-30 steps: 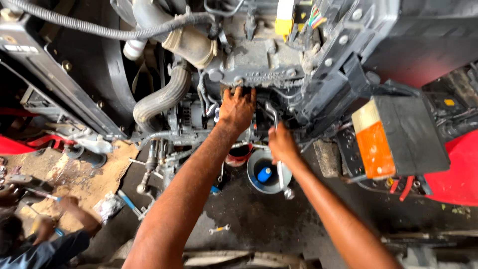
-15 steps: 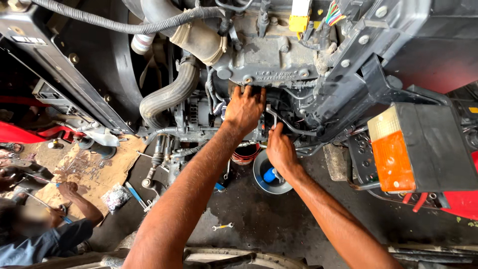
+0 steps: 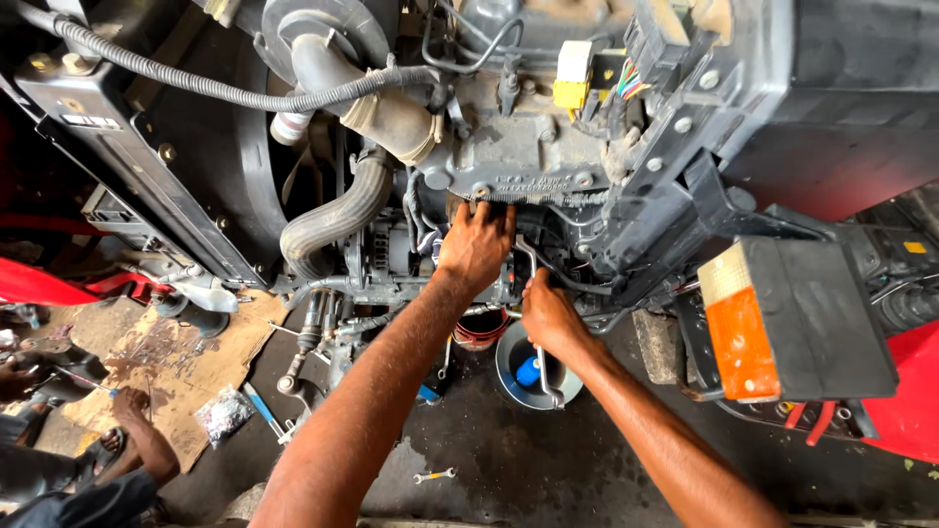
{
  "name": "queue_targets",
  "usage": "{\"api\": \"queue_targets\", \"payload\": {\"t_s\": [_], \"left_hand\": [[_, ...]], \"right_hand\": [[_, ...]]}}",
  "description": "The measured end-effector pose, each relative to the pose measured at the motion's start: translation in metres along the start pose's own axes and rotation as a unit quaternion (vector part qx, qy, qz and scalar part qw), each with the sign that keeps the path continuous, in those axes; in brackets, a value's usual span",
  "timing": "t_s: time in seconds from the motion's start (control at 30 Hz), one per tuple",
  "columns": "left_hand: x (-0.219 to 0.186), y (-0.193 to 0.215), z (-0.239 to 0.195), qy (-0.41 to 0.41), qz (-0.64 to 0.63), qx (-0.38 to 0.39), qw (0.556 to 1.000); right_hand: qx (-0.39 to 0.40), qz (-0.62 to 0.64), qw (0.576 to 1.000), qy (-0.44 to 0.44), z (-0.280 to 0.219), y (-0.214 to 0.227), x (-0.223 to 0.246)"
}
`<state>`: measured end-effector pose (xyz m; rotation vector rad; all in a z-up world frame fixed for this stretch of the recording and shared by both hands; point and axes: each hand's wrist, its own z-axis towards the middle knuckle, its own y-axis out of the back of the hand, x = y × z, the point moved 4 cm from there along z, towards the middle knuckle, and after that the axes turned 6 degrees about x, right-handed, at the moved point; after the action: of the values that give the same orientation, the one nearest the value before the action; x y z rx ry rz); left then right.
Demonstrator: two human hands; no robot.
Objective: The person cleans and handles tractor engine components by hand and with a cloth.
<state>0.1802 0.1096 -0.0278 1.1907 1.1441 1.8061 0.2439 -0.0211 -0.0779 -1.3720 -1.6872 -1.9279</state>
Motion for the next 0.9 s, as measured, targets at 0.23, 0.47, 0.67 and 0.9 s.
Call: {"api": "queue_targets", "payload": {"t_s": [0.23,0.47,0.67,0.9], "left_hand": [[-0.001,-0.002,-0.001,0.011,-0.034,-0.041,0.999],[0.002,-0.002,-0.001,0.019,-0.089,-0.014,0.996],[0.002,-0.003,-0.003,0.016,-0.095,-0.092,0.991],[0.000,-0.003,-0.001,0.020,-0.093,-0.075,0.993]], "right_hand": [[-0.092,-0.052,0.992,0.073,-0.003,-0.018,-0.024],[-0.030,-0.044,0.999,-0.004,0.006,-0.026,-0.045],[-0.049,-0.030,0.998,0.034,0.009,-0.026,-0.047],[-0.040,-0.032,0.999,0.016,0.001,-0.014,-0.027]]}}
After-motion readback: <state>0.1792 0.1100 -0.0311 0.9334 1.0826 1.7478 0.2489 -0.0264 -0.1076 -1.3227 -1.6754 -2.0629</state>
